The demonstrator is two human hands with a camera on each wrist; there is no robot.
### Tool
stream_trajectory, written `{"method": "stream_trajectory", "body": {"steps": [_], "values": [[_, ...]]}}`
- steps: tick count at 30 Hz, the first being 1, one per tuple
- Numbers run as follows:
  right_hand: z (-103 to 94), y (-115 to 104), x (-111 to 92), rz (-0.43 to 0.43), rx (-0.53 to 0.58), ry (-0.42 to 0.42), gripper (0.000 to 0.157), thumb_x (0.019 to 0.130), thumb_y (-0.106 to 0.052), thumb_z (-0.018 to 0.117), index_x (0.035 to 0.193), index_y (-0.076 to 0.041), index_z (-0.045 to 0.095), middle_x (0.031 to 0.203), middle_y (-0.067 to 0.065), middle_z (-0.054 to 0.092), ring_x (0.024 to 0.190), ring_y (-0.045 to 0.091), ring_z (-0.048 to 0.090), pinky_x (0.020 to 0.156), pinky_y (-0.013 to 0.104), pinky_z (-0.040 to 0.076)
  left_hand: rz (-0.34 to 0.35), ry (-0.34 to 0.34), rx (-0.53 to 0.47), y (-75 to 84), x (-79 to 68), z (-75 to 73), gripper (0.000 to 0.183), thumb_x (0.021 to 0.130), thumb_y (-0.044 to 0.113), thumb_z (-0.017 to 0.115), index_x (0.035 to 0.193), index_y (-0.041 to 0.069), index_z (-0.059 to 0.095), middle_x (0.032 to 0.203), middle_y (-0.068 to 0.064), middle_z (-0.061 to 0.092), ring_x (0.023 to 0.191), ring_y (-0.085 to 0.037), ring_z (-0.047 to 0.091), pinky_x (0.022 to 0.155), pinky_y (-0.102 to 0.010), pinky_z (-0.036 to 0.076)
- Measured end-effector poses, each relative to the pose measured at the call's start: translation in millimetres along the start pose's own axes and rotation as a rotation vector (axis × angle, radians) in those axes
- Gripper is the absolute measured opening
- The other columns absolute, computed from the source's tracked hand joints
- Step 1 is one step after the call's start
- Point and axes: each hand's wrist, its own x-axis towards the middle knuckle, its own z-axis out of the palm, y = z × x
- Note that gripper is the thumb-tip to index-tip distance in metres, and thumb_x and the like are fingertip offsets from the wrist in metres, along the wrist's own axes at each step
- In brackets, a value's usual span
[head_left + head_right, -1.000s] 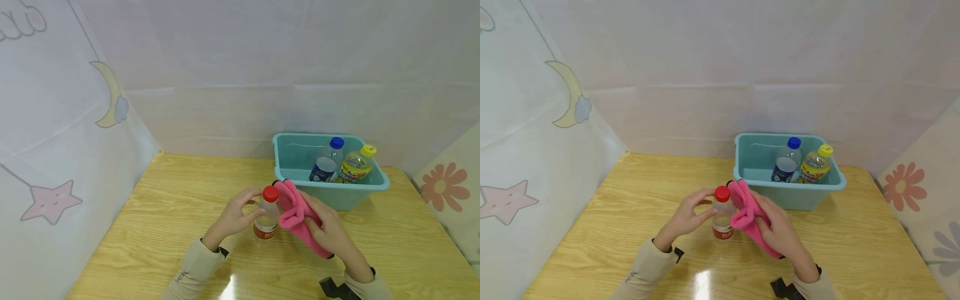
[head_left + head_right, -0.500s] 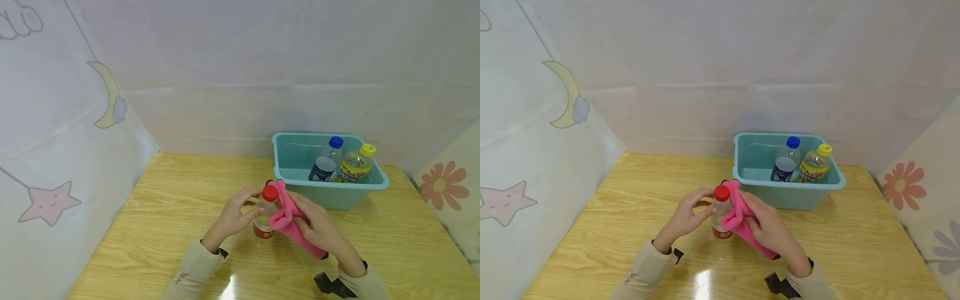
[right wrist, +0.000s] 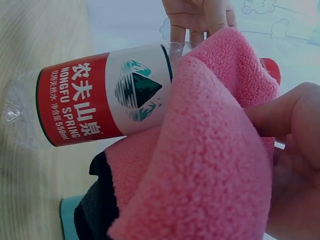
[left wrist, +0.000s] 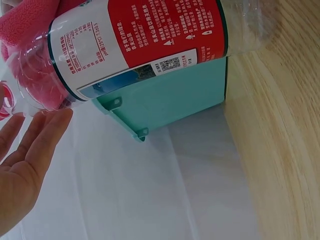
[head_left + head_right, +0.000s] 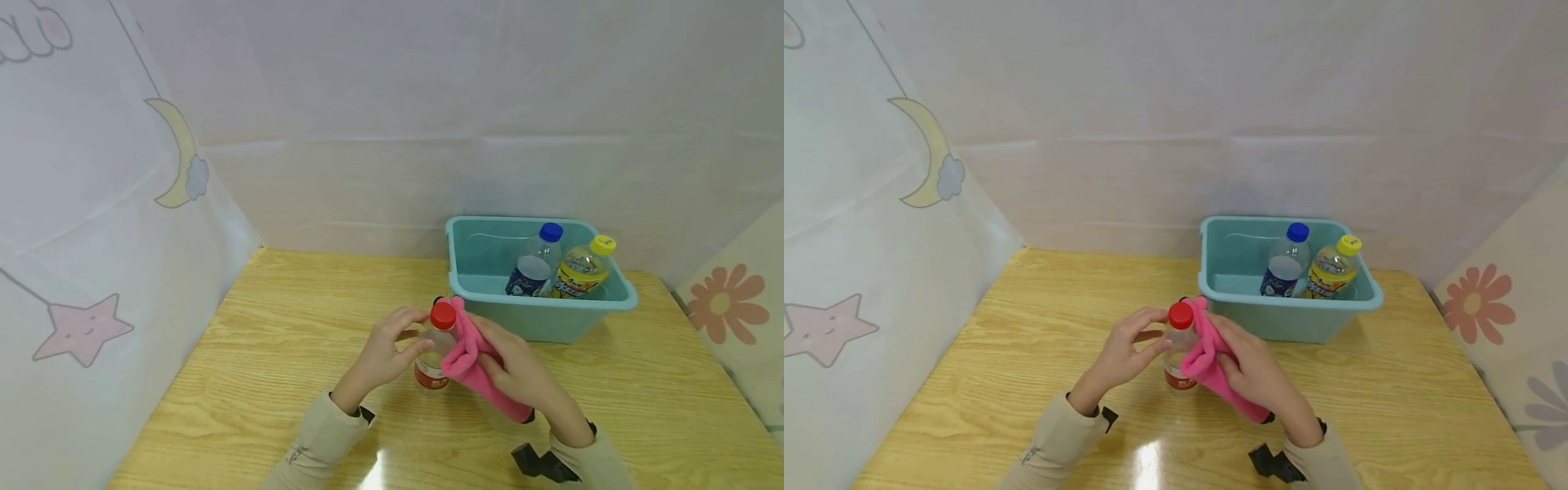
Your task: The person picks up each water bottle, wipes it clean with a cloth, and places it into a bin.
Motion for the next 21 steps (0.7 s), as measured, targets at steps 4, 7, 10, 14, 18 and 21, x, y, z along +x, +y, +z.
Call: {"method": "stream_trajectory", "body": {"steps": [4, 7, 10, 14, 18, 21], "values": [[3.0, 2.1, -2.1, 0.028, 0.016, -0.007, 0.060, 0.077, 0.011, 0.061, 0.133, 0.002, 0.042, 0.124, 0.018, 0.052, 0.106, 0.030, 0.055, 0.079, 0.047, 0.050, 0.012, 0.012, 0.000, -6.0, -0.2, 3.7, 0.035, 0.079, -0.003, 0.066, 0.112, -0.009, 0.055, 0.107, -0.022, 0.057, 0.100, -0.037, 0.055, 0.077, -0.042, 0.052], [6.1, 2.8, -3.8, 0.054, 0.015, -0.010, 0.057, 0.078, 0.011, 0.060, 0.132, 0.003, 0.042, 0.124, 0.019, 0.052, 0.105, 0.031, 0.055, 0.079, 0.046, 0.050, 0.020, 0.021, -0.001, -16.1, -1.3, 6.8, 0.035, 0.080, -0.001, 0.066, 0.113, -0.006, 0.056, 0.108, -0.019, 0.058, 0.100, -0.036, 0.055, 0.077, -0.039, 0.053], [8.5, 2.8, -5.6, 0.078, 0.004, -0.018, 0.055, 0.079, 0.009, 0.059, 0.132, 0.003, 0.042, 0.123, 0.019, 0.052, 0.105, 0.032, 0.055, 0.079, 0.046, 0.050, 0.028, 0.026, -0.001, -19.9, -2.4, 7.6, 0.035, 0.080, 0.000, 0.066, 0.113, -0.002, 0.057, 0.108, -0.016, 0.058, 0.101, -0.031, 0.056, 0.078, -0.035, 0.053], [10.8, 3.1, -7.4, 0.106, -0.001, -0.028, 0.055, 0.080, 0.008, 0.059, 0.132, 0.003, 0.041, 0.123, 0.019, 0.052, 0.105, 0.033, 0.055, 0.080, 0.047, 0.050, 0.039, 0.029, -0.002, -21.6, -3.7, 7.5, 0.034, 0.082, 0.002, 0.066, 0.114, -0.001, 0.057, 0.109, -0.013, 0.058, 0.102, -0.025, 0.056, 0.078, -0.034, 0.053], [14.2, 4.3, -9.2, 0.119, -0.004, -0.020, 0.057, 0.079, 0.011, 0.060, 0.133, 0.004, 0.040, 0.122, 0.020, 0.053, 0.105, 0.034, 0.055, 0.080, 0.048, 0.050, 0.041, 0.030, 0.003, -21.5, -4.0, 7.4, 0.033, 0.082, 0.004, 0.065, 0.114, -0.001, 0.057, 0.109, -0.013, 0.058, 0.102, -0.023, 0.056, 0.078, -0.034, 0.053], [18.7, 5.3, -11.3, 0.134, 0.008, -0.007, 0.059, 0.078, 0.013, 0.059, 0.133, 0.005, 0.039, 0.123, 0.021, 0.053, 0.106, 0.035, 0.055, 0.081, 0.048, 0.049, 0.038, 0.034, 0.008, -20.8, -4.4, 7.2, 0.033, 0.082, 0.004, 0.066, 0.114, -0.001, 0.057, 0.109, -0.013, 0.058, 0.102, -0.023, 0.056, 0.078, -0.031, 0.053]]}}
